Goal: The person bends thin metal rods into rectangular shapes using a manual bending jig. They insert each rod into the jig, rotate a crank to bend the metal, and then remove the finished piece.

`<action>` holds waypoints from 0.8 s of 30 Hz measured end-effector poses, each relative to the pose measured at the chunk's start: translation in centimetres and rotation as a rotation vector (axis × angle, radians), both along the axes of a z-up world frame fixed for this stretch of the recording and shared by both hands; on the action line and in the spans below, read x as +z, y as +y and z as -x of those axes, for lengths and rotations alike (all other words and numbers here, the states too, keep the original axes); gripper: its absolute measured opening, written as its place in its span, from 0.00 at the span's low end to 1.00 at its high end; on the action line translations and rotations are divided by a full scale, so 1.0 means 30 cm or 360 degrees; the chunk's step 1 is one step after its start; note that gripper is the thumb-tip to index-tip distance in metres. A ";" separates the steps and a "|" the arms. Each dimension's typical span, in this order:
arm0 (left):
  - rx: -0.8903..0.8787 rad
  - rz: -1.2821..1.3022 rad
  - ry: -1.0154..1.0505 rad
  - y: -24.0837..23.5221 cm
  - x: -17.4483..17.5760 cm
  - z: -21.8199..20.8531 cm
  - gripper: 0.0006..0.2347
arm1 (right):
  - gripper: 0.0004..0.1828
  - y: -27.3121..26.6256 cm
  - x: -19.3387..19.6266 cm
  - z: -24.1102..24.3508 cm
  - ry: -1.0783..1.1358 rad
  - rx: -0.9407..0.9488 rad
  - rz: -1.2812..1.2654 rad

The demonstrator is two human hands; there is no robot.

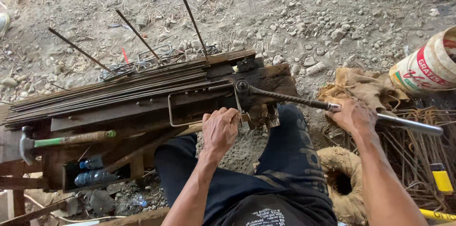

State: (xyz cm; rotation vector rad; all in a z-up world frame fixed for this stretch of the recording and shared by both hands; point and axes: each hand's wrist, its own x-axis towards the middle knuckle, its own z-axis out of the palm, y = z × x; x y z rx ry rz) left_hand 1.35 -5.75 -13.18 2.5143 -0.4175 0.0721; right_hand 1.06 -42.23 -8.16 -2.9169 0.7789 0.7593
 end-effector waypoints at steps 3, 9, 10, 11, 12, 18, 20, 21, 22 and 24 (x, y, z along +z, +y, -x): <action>0.0080 -0.0086 -0.0083 -0.011 0.082 -0.005 0.09 | 0.21 -0.015 -0.018 0.004 -0.0030 0.0093 0.0018; -0.0029 -0.0060 0.0088 0.017 0.125 0.003 0.09 | 0.22 -0.028 -0.029 -0.027 0.0036 0.0108 0.0014; -0.0001 -0.0077 0.0146 0.029 0.165 0.008 0.10 | 0.21 -0.013 -0.003 -0.033 0.0063 0.0061 -0.0011; 0.0031 -0.0093 0.0201 0.041 0.206 0.012 0.15 | 0.22 0.002 0.024 -0.044 0.0085 0.0018 -0.0035; 0.0035 -0.0091 0.0197 0.081 0.188 0.007 0.15 | 0.22 -0.002 0.025 -0.046 0.0082 0.0022 -0.0034; 0.0263 -0.0470 -0.0270 0.344 0.085 0.011 0.31 | 0.29 -0.044 -0.029 -0.071 0.0052 0.0093 0.0057; 0.0282 -0.0638 -0.0307 0.398 0.085 0.013 0.35 | 0.31 -0.050 -0.028 -0.082 0.0125 0.0126 0.0157; 0.0291 -0.0639 -0.0303 0.404 0.094 0.006 0.35 | 0.31 -0.050 -0.027 -0.086 0.0126 0.0136 0.0158; 0.0241 -0.0639 -0.0337 0.410 0.103 -0.002 0.37 | 0.29 -0.050 -0.025 -0.091 0.0120 0.0170 0.0178; 0.0202 -0.0641 -0.0371 0.416 0.110 -0.018 0.39 | 0.27 -0.055 -0.027 -0.099 0.0112 0.0216 0.0197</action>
